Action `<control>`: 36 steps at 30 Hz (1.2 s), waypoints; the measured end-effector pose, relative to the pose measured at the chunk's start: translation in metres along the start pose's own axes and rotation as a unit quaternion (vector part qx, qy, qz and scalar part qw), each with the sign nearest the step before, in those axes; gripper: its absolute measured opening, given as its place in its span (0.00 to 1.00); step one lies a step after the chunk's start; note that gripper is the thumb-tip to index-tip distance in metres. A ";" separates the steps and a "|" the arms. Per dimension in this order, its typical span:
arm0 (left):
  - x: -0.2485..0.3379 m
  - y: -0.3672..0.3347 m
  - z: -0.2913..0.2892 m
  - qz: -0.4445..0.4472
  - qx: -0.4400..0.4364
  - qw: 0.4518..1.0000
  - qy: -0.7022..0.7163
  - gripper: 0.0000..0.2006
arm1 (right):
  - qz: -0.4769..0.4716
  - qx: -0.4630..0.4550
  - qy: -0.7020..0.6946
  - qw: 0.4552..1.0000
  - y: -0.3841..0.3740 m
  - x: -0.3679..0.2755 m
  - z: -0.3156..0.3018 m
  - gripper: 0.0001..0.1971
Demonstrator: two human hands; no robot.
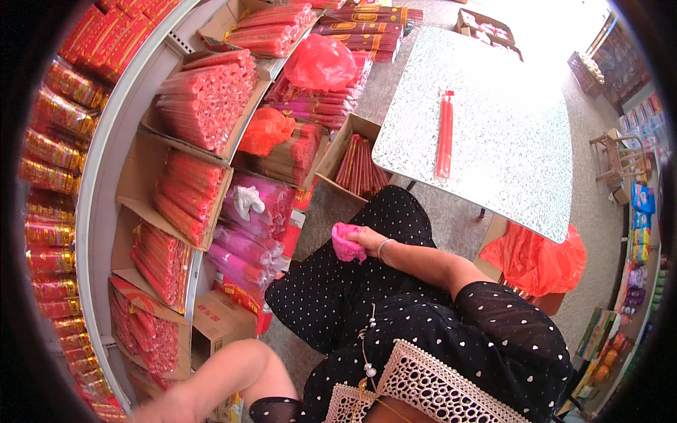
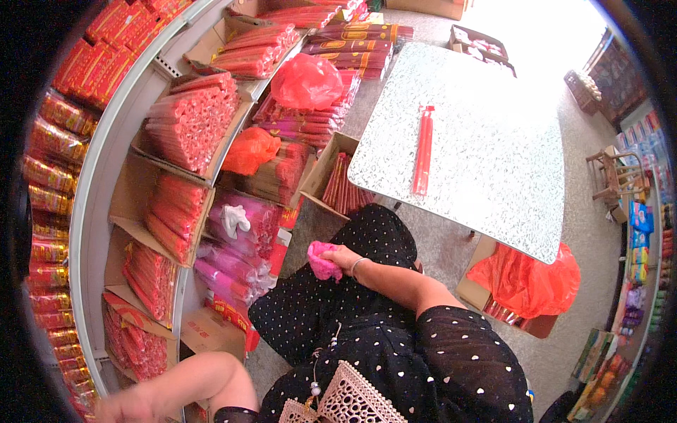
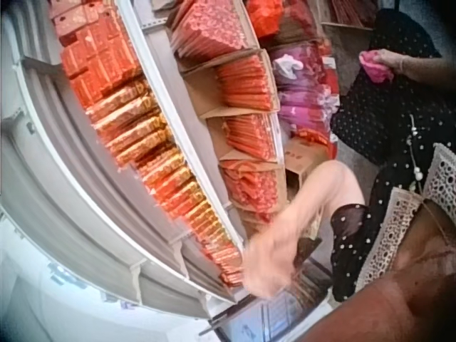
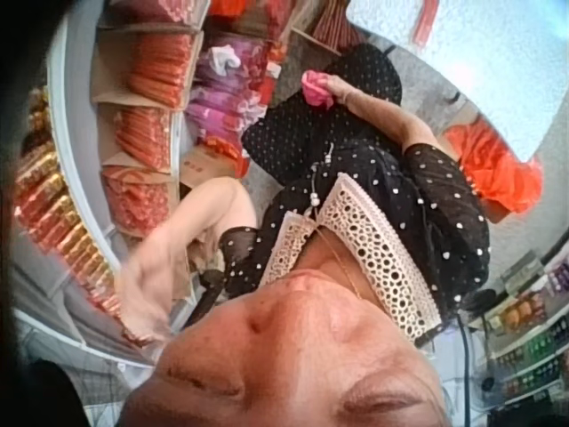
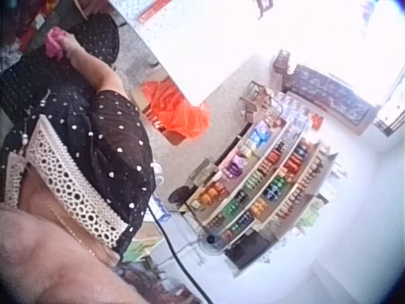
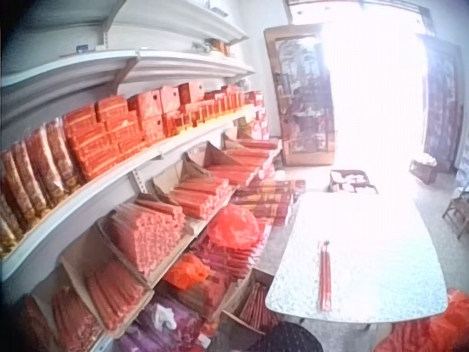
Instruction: The person wipes packages of red candles with a cloth, taking them from boxes and shelves and placing them on a table.
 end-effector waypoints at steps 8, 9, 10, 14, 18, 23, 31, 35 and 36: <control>-0.255 0.123 0.001 -0.477 0.426 0.765 -0.083 0.07 | -0.022 0.000 -0.051 0.998 0.014 -0.019 -0.022 0.13; -0.278 0.144 0.008 -0.512 0.395 0.762 -0.041 0.07 | -0.018 -0.007 -0.056 0.998 0.019 -0.021 -0.015 0.12; -0.294 0.157 0.019 -0.565 0.364 0.738 -0.053 0.07 | 0.017 -0.025 -0.027 0.999 0.029 -0.027 -0.008 0.12; -0.370 0.220 0.072 -0.710 0.177 0.677 -0.081 0.11 | 0.004 -0.080 -0.004 0.997 0.029 -0.021 -0.002 0.12; -0.455 0.278 0.153 -0.690 -0.123 0.671 -0.242 0.25 | 0.008 -0.319 -0.258 0.912 -0.028 0.003 -0.030 0.17; -0.469 0.281 0.180 -0.742 -0.195 0.579 -0.276 0.28 | -0.137 -0.121 0.221 0.958 -0.005 0.002 -0.045 0.09; -0.473 0.301 0.177 -0.749 -0.097 0.631 -0.179 0.15 | -0.028 -0.243 -0.015 0.969 0.001 0.014 -0.061 0.15; -0.419 0.288 0.126 -0.759 0.169 0.616 0.128 0.10 | 0.023 -0.150 -0.091 0.984 0.028 -0.027 -0.028 0.16; -0.391 0.281 0.112 -0.732 0.188 0.637 0.155 0.10 | 0.033 -0.121 -0.097 0.987 0.026 -0.028 -0.028 0.16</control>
Point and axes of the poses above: each hand's wrist, its own y-axis away from the middle knuckle, its own z-axis out of the palm, x = y × z, the point moved 1 cm from there along -y, towards the middle knuckle, and after that the axes turned 8 degrees about z, right-handed, at the moved point
